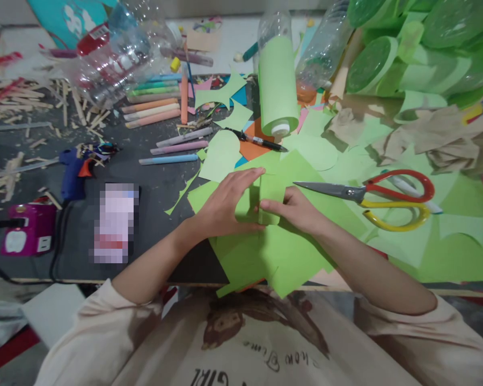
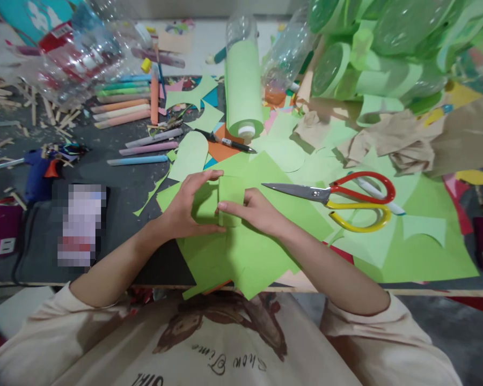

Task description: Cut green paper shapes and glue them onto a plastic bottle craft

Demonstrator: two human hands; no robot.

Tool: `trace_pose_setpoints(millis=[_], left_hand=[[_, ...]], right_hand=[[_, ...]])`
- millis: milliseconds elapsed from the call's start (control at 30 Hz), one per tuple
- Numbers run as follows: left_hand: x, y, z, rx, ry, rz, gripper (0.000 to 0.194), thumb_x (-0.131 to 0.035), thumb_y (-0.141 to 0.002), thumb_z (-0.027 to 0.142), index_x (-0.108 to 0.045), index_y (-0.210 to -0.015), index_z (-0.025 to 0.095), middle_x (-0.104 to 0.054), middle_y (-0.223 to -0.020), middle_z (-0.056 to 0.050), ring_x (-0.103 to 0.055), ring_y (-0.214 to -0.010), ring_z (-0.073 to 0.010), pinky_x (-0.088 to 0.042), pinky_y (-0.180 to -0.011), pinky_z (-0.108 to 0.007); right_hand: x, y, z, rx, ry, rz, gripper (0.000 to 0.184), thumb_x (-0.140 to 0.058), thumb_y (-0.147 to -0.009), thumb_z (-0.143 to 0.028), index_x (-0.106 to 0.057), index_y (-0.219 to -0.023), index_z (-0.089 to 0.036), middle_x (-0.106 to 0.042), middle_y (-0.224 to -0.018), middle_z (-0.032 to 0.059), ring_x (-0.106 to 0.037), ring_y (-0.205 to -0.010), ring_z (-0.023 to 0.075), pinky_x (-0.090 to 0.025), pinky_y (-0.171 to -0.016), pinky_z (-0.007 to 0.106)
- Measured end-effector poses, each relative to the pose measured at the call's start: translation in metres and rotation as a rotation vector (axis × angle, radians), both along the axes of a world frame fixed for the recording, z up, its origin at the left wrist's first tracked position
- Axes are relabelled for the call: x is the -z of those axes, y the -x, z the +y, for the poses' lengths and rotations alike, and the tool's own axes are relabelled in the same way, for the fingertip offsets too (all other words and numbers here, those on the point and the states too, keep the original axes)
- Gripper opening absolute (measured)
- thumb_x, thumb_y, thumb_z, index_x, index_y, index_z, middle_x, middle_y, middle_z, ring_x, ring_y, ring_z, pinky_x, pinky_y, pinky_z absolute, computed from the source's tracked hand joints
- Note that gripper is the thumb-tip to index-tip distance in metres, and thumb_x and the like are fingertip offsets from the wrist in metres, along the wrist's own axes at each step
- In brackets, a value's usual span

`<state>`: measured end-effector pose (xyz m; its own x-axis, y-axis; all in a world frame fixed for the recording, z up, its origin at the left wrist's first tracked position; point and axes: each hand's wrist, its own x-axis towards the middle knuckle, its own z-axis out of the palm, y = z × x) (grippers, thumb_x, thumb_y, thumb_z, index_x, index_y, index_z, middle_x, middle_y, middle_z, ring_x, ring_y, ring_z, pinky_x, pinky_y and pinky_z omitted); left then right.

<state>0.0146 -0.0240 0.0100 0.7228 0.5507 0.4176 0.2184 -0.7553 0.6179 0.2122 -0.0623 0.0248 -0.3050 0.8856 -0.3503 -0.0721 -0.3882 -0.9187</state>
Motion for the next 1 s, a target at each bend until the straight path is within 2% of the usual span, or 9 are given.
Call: trace_pose_setpoints(millis=[100,200,333,533,700,800,933,1000], left_hand=[[-0.0004,0.0009,0.0015,-0.023,-0.019,0.066,0.094,-0.058,-0.085,0.066,-0.006,-0.154,0.03,-0.05,-0.145,-0.016,-0.049,-0.135,-0.0292,-0.045,-0.106,-0.047],[0.0013,0.0011,0.0033,-0.037,-0.05,0.096,0.092,-0.057,-0.084,0.069,-0.014,-0.153,0.027,-0.054,-0.142,-0.015,-0.052,-0.132,-0.0287,-0.045,-0.106,-0.046],[0.0041,0.0006,0.0048,-0.027,-0.139,0.034,0.083,-0.056,-0.086,0.065,-0.022,-0.15,0.024,-0.057,-0.139,-0.015,-0.054,-0.13,-0.0271,-0.044,-0.106,-0.044],[-0.0022,0.0014,0.005,0.016,-0.118,0.194,0.08,-0.066,-0.083,0.05,-0.029,-0.147,0.021,-0.056,-0.141,-0.016,-0.053,-0.131,-0.0307,-0.039,-0.11,-0.047],[-0.0024,0.0012,0.0038,0.025,-0.155,0.138,0.083,-0.062,-0.087,0.051,-0.018,-0.151,0.022,-0.052,-0.143,-0.018,-0.05,-0.134,-0.0306,-0.038,-0.112,-0.048],[-0.0013,0.0002,0.0022,0.027,-0.134,0.095,0.091,-0.062,-0.086,0.056,-0.012,-0.153,0.02,-0.049,-0.145,-0.02,-0.046,-0.137,-0.0314,-0.039,-0.111,-0.047],[-0.0006,-0.0003,0.0005,0.044,-0.063,0.157,0.095,-0.063,-0.086,0.053,-0.005,-0.155,0.023,-0.047,-0.147,-0.019,-0.046,-0.138,-0.0318,-0.041,-0.111,-0.05],[0.0008,0.0,0.0003,0.035,-0.027,0.176,0.096,-0.063,-0.086,0.053,-0.002,-0.156,0.026,-0.048,-0.148,-0.018,-0.047,-0.137,-0.0325,-0.041,-0.11,-0.051]], right_hand=[[-0.0031,0.0015,-0.0019,0.004,0.001,-0.049,0.054,-0.07,-0.07,-0.069,-0.072,-0.063,-0.016,-0.067,-0.058,0.0017,-0.055,-0.051,0.0115,-0.048,-0.055,0.027],[-0.003,0.0033,-0.0033,0.056,-0.007,-0.049,0.055,-0.068,-0.07,-0.071,-0.069,-0.061,-0.017,-0.063,-0.056,0.0,-0.052,-0.05,0.011,-0.048,-0.054,0.027],[0.0,0.0049,-0.0042,0.087,-0.075,-0.11,0.054,-0.069,-0.069,-0.07,-0.064,-0.058,-0.018,-0.06,-0.057,-0.0002,-0.05,-0.051,0.0108,-0.045,-0.052,0.027],[-0.0014,0.0069,-0.0049,0.061,-0.189,-0.219,0.045,-0.075,-0.067,-0.059,-0.058,-0.057,-0.018,-0.056,-0.057,-0.0011,-0.05,-0.054,0.0124,-0.045,-0.056,0.03],[-0.0042,0.004,-0.004,-0.057,-0.204,-0.203,0.049,-0.066,-0.077,-0.062,-0.058,-0.057,-0.017,-0.055,-0.055,-0.001,-0.047,-0.051,0.0105,-0.041,-0.053,0.027],[-0.004,0.0018,-0.0033,-0.146,-0.202,-0.197,0.052,-0.059,-0.082,-0.065,-0.065,-0.064,-0.016,-0.056,-0.055,-0.001,-0.047,-0.05,0.0103,-0.038,-0.052,0.026],[-0.0032,0.0014,-0.0026,-0.164,-0.196,-0.167,0.057,-0.057,-0.081,-0.071,-0.069,-0.071,-0.016,-0.066,-0.066,0.0024,-0.057,-0.059,0.0132,-0.043,-0.058,0.027],[-0.0031,0.0017,-0.0023,-0.169,-0.205,-0.163,0.059,-0.055,-0.08,-0.073,-0.067,-0.069,-0.017,-0.064,-0.064,0.0017,-0.055,-0.058,0.0129,-0.043,-0.058,0.028]])
